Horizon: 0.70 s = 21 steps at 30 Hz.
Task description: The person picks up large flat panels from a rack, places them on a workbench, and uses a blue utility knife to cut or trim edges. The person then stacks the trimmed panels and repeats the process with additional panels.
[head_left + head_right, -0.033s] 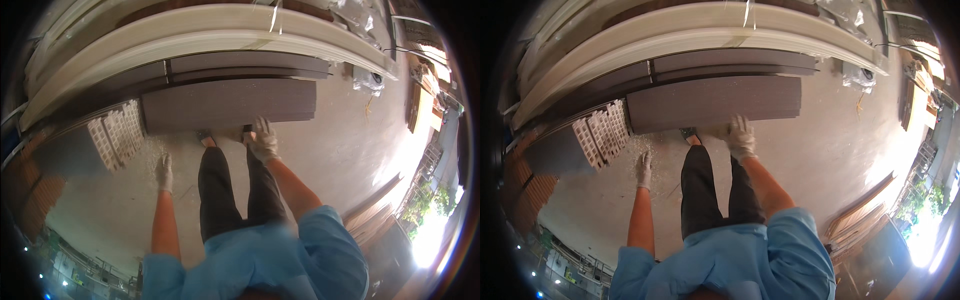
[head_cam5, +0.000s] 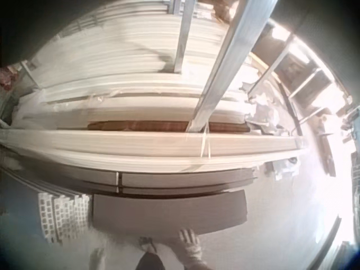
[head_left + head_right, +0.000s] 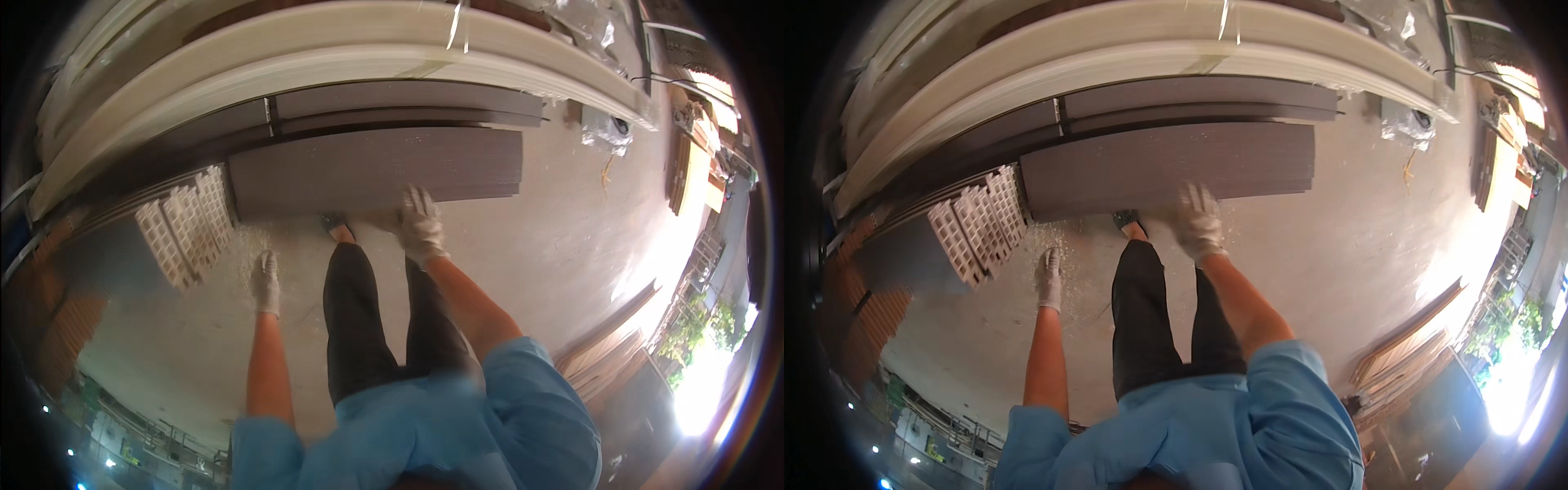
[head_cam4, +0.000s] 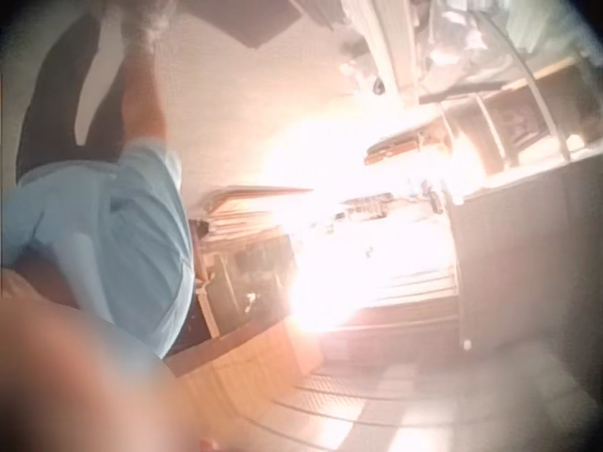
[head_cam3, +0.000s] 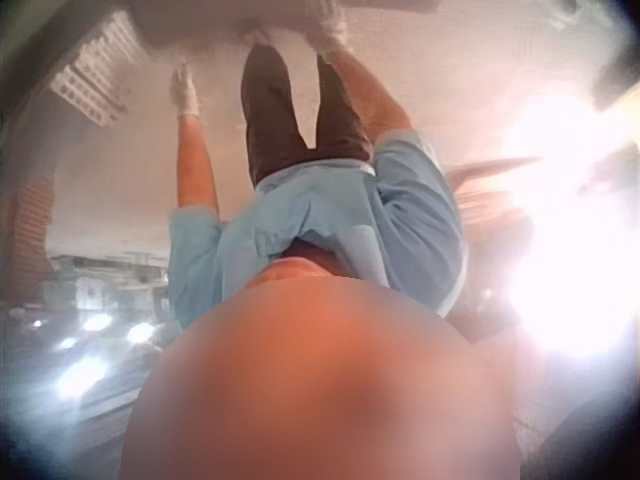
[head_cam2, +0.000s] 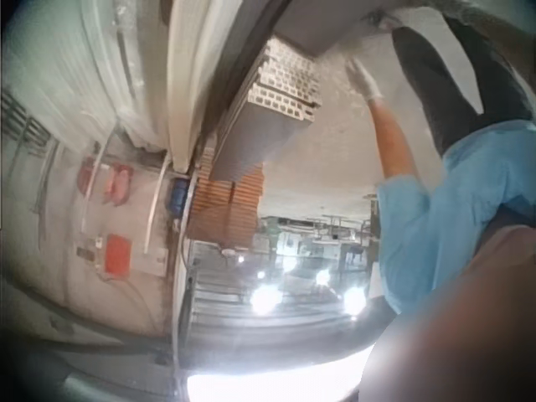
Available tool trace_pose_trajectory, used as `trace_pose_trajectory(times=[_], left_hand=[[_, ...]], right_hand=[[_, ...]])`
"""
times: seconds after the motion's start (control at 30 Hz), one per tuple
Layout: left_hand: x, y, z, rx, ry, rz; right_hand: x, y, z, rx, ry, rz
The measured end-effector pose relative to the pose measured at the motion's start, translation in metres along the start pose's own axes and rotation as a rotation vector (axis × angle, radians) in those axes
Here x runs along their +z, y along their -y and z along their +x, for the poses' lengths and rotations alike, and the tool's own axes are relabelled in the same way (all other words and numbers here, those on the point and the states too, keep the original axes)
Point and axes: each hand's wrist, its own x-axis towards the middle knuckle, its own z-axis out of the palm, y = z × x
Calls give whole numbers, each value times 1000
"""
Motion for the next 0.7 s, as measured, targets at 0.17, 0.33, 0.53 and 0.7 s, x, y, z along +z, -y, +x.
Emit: trace_pose_trajectory(times=[0.17, 0.33, 0.53, 0.7], left_hand=[[2, 31, 120, 67, -132, 211], [4, 44, 218, 56, -298, 381], [12, 56, 259, -39, -307, 375], [-16, 75, 293, -119, -233, 526]], right_hand=[[81, 130, 127, -355, 118, -83], [144, 157, 188, -607, 23, 133], [100, -224, 142, 15, -25, 23], [19, -467, -39, 947, -300, 129]])
